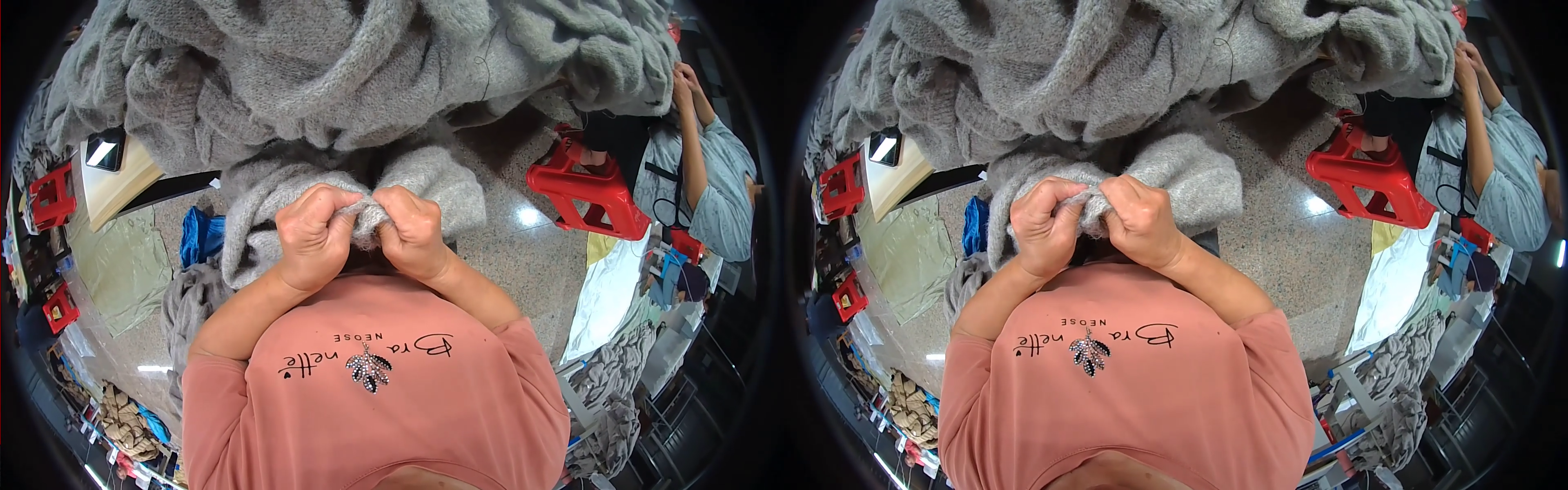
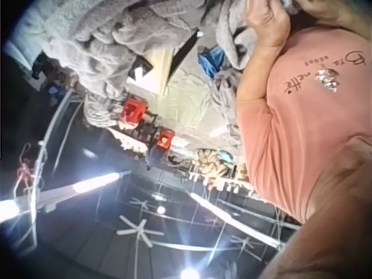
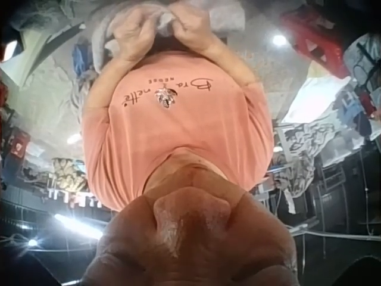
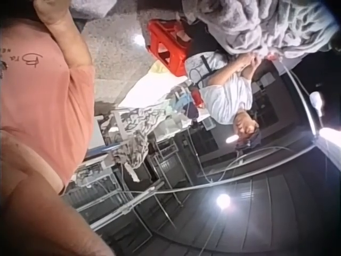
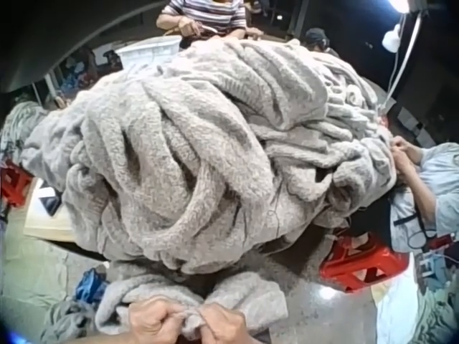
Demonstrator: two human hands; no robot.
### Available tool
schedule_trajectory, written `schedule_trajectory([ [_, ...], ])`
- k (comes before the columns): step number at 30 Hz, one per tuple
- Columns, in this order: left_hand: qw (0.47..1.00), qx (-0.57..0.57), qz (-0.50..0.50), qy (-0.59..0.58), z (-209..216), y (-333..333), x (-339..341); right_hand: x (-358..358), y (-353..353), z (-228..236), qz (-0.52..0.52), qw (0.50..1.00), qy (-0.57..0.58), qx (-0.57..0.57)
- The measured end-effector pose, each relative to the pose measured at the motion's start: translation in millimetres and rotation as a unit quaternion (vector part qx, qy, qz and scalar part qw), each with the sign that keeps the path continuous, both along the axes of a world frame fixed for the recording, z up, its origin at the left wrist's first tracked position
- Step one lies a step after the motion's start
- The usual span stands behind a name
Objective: Inspecting grey knitted garments for quality control, checking for defects or loose threads.
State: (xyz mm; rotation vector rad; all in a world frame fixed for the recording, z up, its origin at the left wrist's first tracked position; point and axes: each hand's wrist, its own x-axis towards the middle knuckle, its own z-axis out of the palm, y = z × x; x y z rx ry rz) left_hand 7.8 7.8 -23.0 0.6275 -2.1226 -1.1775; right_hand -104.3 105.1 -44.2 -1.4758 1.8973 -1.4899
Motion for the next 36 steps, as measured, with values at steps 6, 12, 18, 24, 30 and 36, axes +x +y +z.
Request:
schedule_trajectory([
  [6,0.994,-0.105,0.000,0.043,3.5,-1.5,-0.9,-3.7,-8.0,5.4,0.003,0.999,-0.011,-0.043],
  [12,0.988,-0.129,-0.046,0.067,7.7,0.3,5.4,-3.8,-0.4,13.5,0.022,0.997,0.056,-0.049],
  [18,0.979,-0.181,-0.023,0.090,9.0,-2.1,3.6,-3.7,-7.2,16.0,0.026,0.997,0.023,-0.067],
  [24,0.977,-0.182,-0.055,0.093,8.0,-0.7,11.6,-4.4,0.6,21.4,0.049,0.995,0.057,-0.069],
  [30,0.958,-0.267,-0.044,0.093,7.4,-5.0,6.3,-1.6,-3.0,28.5,0.018,0.998,0.044,-0.049],
  [36,0.962,-0.256,-0.061,0.075,5.4,0.2,15.8,3.2,-3.0,28.9,0.009,1.000,0.021,-0.015],
])
